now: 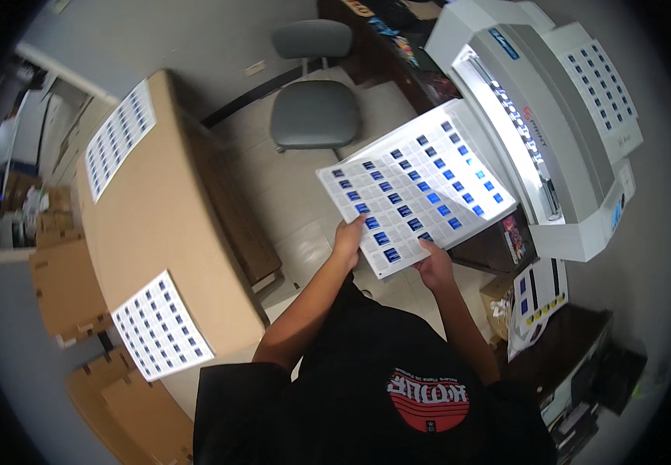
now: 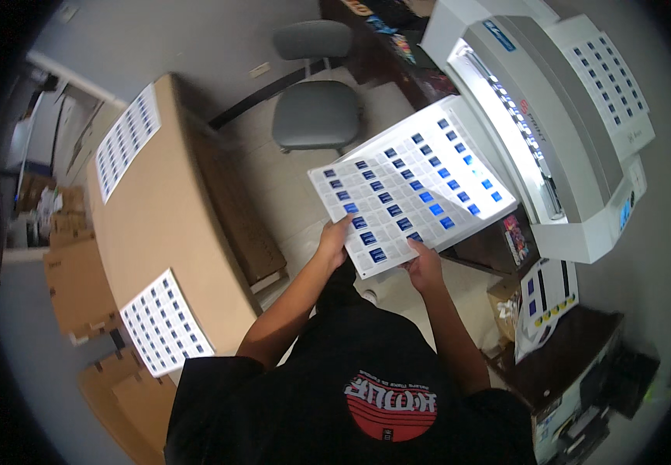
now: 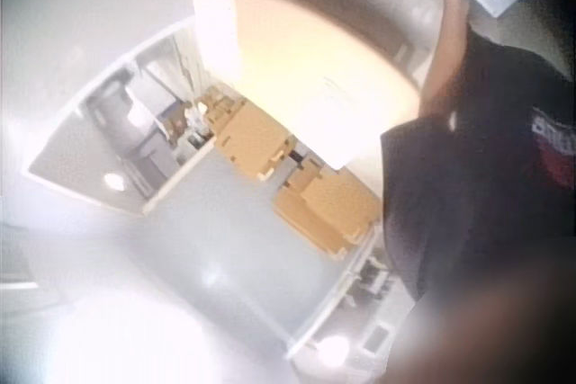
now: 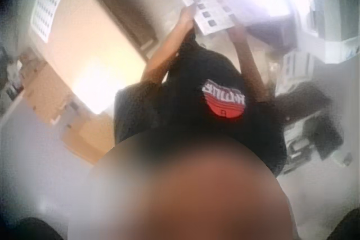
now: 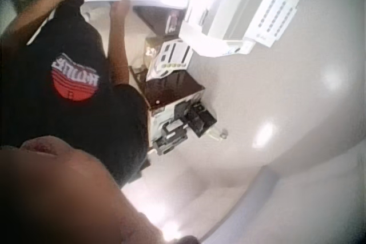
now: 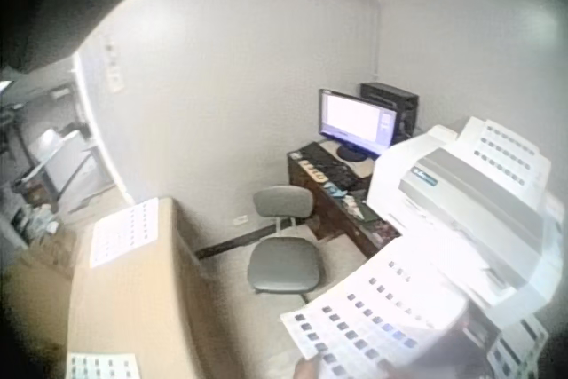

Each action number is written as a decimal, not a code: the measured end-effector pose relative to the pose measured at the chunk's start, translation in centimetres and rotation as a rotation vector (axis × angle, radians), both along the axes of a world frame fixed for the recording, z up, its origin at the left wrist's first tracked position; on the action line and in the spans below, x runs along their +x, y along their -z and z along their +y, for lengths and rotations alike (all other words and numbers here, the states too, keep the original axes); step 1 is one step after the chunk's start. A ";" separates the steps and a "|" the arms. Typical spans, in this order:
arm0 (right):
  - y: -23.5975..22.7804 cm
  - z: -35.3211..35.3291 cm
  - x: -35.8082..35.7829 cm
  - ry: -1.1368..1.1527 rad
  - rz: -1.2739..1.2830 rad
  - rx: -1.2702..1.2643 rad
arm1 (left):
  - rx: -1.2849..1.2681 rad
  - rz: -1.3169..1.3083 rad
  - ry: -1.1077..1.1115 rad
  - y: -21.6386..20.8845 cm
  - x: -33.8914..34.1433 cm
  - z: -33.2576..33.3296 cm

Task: The person collects freshly printed sticker sheets from a printer and a table, then separates and stacks them by design. They handle rectangular blue-and-white sticker sheets and circular green-and-yellow sticker sheets, aligning and stacking them into neat piles.

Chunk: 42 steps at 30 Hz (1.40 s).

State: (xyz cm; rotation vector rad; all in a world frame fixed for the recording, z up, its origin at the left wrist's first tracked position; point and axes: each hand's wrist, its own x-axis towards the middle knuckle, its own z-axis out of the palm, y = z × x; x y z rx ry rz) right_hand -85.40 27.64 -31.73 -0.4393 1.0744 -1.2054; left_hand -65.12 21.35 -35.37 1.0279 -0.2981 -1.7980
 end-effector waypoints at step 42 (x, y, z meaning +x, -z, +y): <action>-7.9 -25.6 -1.5 -0.758 0.066 -0.308 | -0.409 -0.448 -0.384 -14.2 26.5 5.9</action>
